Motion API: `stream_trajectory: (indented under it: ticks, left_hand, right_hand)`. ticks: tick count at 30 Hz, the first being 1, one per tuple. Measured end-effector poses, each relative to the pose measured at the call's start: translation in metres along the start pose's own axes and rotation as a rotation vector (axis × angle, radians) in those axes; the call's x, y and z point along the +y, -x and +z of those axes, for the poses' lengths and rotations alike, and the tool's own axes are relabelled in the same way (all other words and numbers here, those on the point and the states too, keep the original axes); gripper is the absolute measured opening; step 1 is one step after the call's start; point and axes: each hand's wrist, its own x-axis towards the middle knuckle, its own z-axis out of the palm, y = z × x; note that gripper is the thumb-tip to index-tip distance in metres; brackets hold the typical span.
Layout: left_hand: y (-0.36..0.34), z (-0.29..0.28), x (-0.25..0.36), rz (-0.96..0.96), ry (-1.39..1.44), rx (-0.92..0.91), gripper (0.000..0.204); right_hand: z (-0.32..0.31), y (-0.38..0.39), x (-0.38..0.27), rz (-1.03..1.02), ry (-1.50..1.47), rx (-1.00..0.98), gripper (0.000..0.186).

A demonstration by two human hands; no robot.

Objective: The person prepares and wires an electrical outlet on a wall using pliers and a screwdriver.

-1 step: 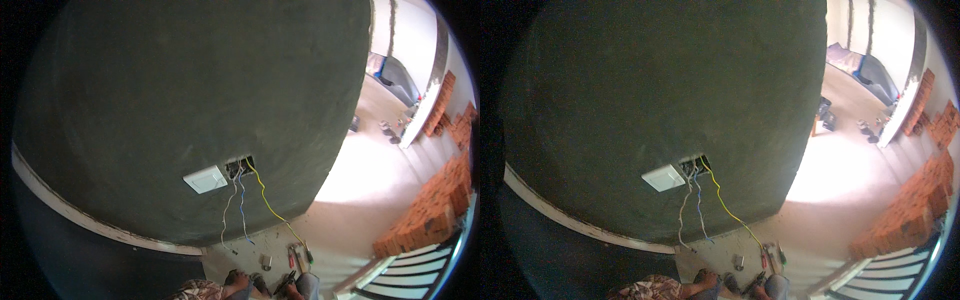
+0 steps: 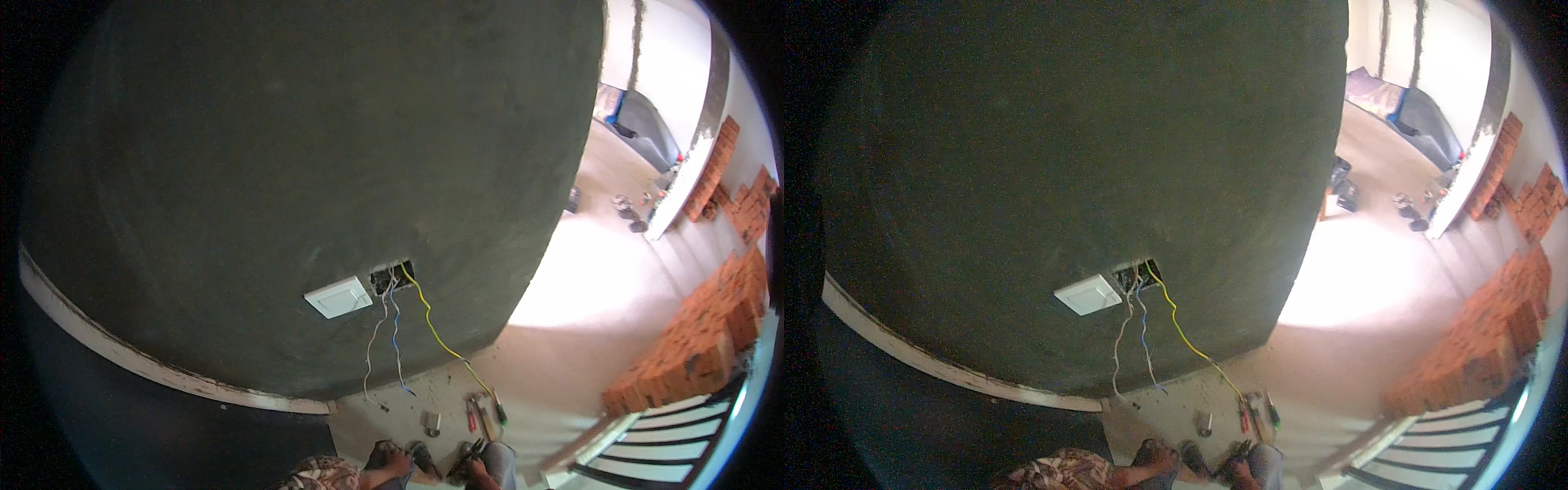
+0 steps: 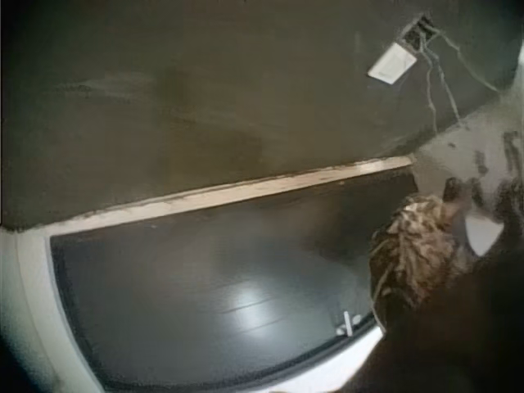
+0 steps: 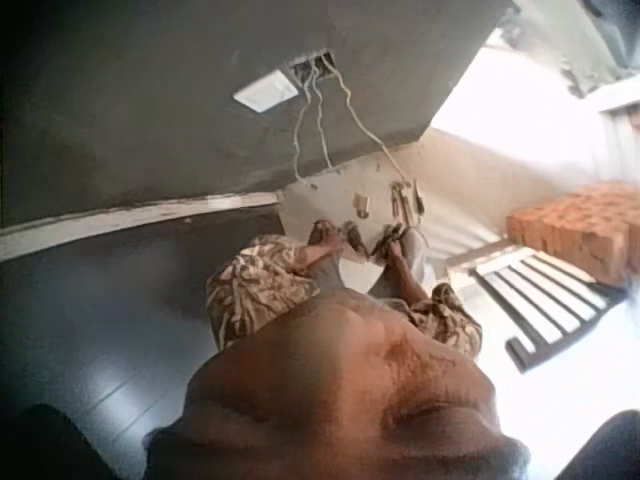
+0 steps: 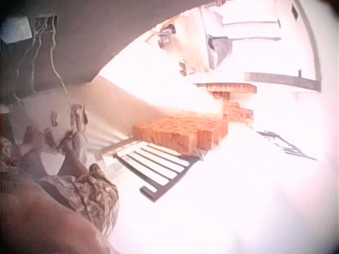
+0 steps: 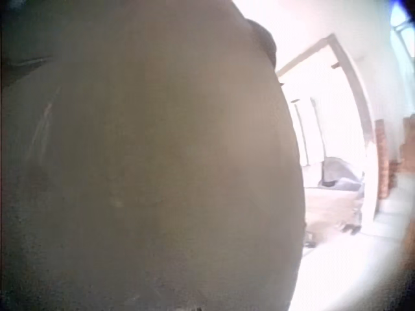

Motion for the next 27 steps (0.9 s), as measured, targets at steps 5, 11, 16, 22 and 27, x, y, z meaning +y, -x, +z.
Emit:
stream_trajectory:
  ticks: [5,11,16,22,27]
  left_hand:
    - [0.034,-0.028,0.135,0.083,0.75,-0.108,0.044]
    - [0.071,-0.321,0.17,0.045,1.349,0.518,0.05]
    - [-0.03,-0.449,0.143,0.0,1.501,1.138,0.038]
    - [-0.041,-0.499,0.13,-0.122,1.987,0.726,0.042]
    - [0.006,-0.513,0.141,-0.133,1.517,1.222,0.042]
  right_hand:
    - [-0.005,0.138,-0.039,-0.162,0.064,0.248,0.038]
    - [0.048,0.28,-0.159,-0.411,-0.048,0.238,0.032]
    - [0.129,0.339,-0.261,-0.588,0.295,0.263,0.039]
    - [0.159,0.32,-0.355,-0.589,0.642,-0.041,0.049]
    - [0.168,0.3,-0.446,-0.509,1.249,-0.3,0.037]
